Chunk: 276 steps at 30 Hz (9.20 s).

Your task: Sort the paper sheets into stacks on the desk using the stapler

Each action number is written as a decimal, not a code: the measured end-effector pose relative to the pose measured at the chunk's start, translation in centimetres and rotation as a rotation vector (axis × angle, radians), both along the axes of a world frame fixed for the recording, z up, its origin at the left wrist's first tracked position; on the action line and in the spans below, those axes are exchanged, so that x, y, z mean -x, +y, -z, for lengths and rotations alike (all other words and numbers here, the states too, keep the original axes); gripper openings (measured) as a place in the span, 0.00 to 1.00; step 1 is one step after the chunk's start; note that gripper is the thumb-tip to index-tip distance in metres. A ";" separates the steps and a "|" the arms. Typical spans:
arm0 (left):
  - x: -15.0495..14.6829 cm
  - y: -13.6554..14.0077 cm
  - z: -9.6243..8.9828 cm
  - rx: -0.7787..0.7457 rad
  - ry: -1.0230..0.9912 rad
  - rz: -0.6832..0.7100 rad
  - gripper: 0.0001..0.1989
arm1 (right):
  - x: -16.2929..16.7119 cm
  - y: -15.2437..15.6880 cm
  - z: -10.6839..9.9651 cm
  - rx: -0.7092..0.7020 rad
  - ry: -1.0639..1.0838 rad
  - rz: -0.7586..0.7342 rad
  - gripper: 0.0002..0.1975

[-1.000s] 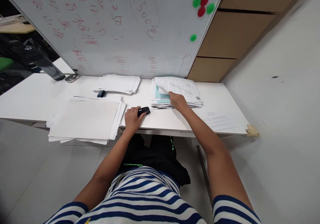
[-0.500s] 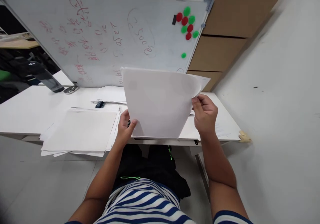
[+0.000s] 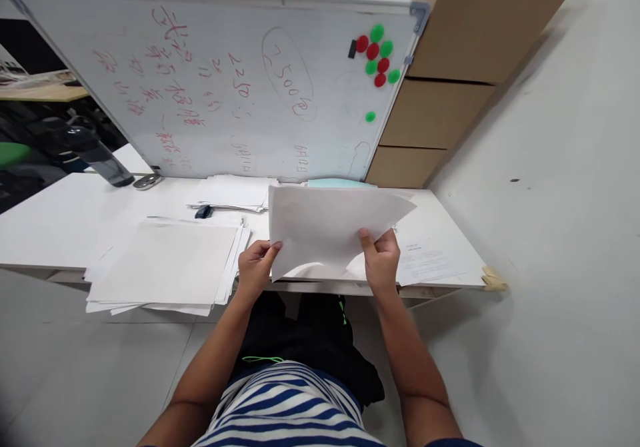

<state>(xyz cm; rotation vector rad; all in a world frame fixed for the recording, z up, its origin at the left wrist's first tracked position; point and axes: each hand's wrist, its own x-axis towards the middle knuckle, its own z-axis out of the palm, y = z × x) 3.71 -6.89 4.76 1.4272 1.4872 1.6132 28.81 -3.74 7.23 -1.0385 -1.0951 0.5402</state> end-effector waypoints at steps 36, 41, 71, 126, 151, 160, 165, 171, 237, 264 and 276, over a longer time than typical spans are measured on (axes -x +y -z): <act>-9.0 -2.5 4.9 0.371 -0.703 0.251 0.19 | 5.2 -11.8 10.0 0.481 0.287 -0.153 0.31; -8.8 -2.8 5.2 0.274 -0.093 0.458 0.17 | 2.1 -10.4 10.7 0.564 0.441 0.226 0.32; 4.8 2.5 6.3 0.085 0.779 0.127 0.15 | -11.2 -11.7 9.2 1.028 0.384 -0.122 0.18; 4.6 2.2 3.7 0.220 0.838 0.235 0.21 | -7.4 -10.6 9.9 1.125 0.437 -0.405 0.21; -3.4 9.6 3.3 0.173 0.981 0.109 0.28 | -7.2 -9.5 6.5 0.979 0.424 -0.073 0.16; -1.8 9.6 2.4 0.109 0.743 0.037 0.24 | -5.5 -9.2 5.0 0.871 0.392 -0.103 0.21; 0.2 6.8 1.4 -0.063 0.630 -0.111 0.18 | -5.8 -8.7 3.3 0.858 0.340 -0.096 0.17; 3.8 4.0 3.6 0.230 0.823 0.168 0.24 | -8.2 -7.9 0.2 0.755 0.249 0.128 0.12; 0.1 3.7 6.7 0.191 0.803 -0.201 0.24 | 2.9 13.7 9.9 0.204 -0.963 0.026 0.23; -0.7 3.2 -2.7 -0.106 -0.125 0.235 0.27 | 0.5 -0.8 -3.1 -0.093 -0.314 0.400 0.23; -0.5 3.6 -2.1 -0.147 -0.392 0.124 0.17 | 1.4 2.3 2.2 0.048 0.013 -0.375 0.40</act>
